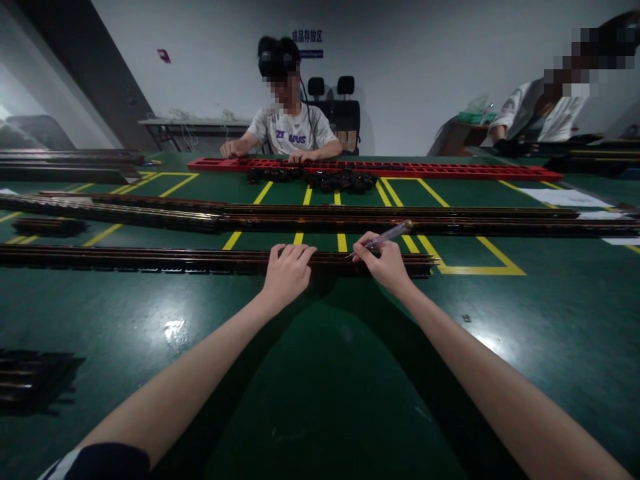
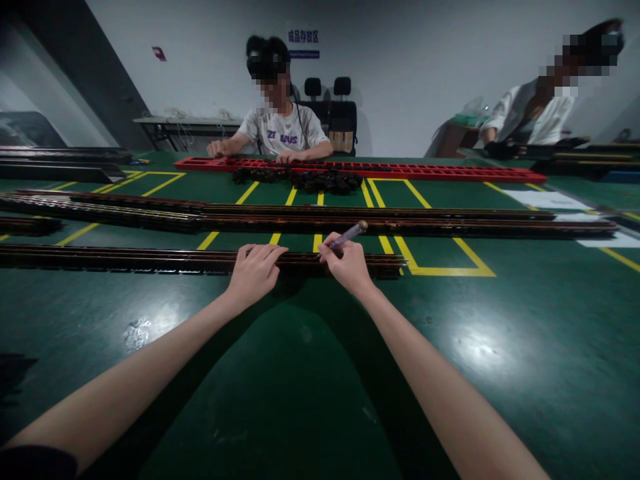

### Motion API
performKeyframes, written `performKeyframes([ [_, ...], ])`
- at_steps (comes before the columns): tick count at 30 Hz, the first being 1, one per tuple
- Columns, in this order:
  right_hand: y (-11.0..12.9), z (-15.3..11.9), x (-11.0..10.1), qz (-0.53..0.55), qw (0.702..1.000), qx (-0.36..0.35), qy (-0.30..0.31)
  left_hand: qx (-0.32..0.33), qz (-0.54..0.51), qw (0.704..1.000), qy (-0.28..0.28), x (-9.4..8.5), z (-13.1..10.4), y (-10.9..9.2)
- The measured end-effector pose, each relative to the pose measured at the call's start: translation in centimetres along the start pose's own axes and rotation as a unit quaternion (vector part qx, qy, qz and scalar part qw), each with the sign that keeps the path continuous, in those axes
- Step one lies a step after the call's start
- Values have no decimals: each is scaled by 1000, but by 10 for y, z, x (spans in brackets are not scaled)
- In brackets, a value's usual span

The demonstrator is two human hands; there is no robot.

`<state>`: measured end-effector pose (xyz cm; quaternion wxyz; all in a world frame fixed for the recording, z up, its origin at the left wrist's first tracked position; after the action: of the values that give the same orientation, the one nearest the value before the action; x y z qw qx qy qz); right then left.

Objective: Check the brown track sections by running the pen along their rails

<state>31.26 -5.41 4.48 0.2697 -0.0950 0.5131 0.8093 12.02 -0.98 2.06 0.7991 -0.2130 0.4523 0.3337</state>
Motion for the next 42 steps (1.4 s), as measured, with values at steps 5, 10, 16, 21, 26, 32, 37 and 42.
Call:
performKeyframes([
  [5,0,0,-1,1,1000,-1,-4,-4,-3,1000,6,-1,0,0],
  [10,0,0,0,1,1000,1,0,1,10,1000,9,-1,1,-1],
  [16,-2,0,-2,-4,1000,-2,-5,-4,11,1000,2,-1,1,-1],
  [21,-2,0,-1,-3,1000,-2,-3,-10,-4,1000,2,-1,1,0],
  [26,-4,0,-2,-10,1000,0,-7,-5,-37,999,15,0,1,4],
  [32,-9,1,-5,-3,1000,2,-30,3,-54,998,20,0,1,5],
  [37,-12,1,-7,0,999,0,-48,6,-51,998,26,0,1,4],
  [42,-13,0,-8,2,999,-3,-54,7,-47,998,31,1,1,4],
])
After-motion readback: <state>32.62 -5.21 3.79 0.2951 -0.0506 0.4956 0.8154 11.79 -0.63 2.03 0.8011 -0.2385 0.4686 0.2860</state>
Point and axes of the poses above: each hand's wrist, its own z-axis towards the middle knuckle, its own x-axis out of the palm, y = z × x, the point moved 3 cm from there along z, towards the middle knuckle, and after that the axes turned 1 degree about -x, right-handed, at the moved point
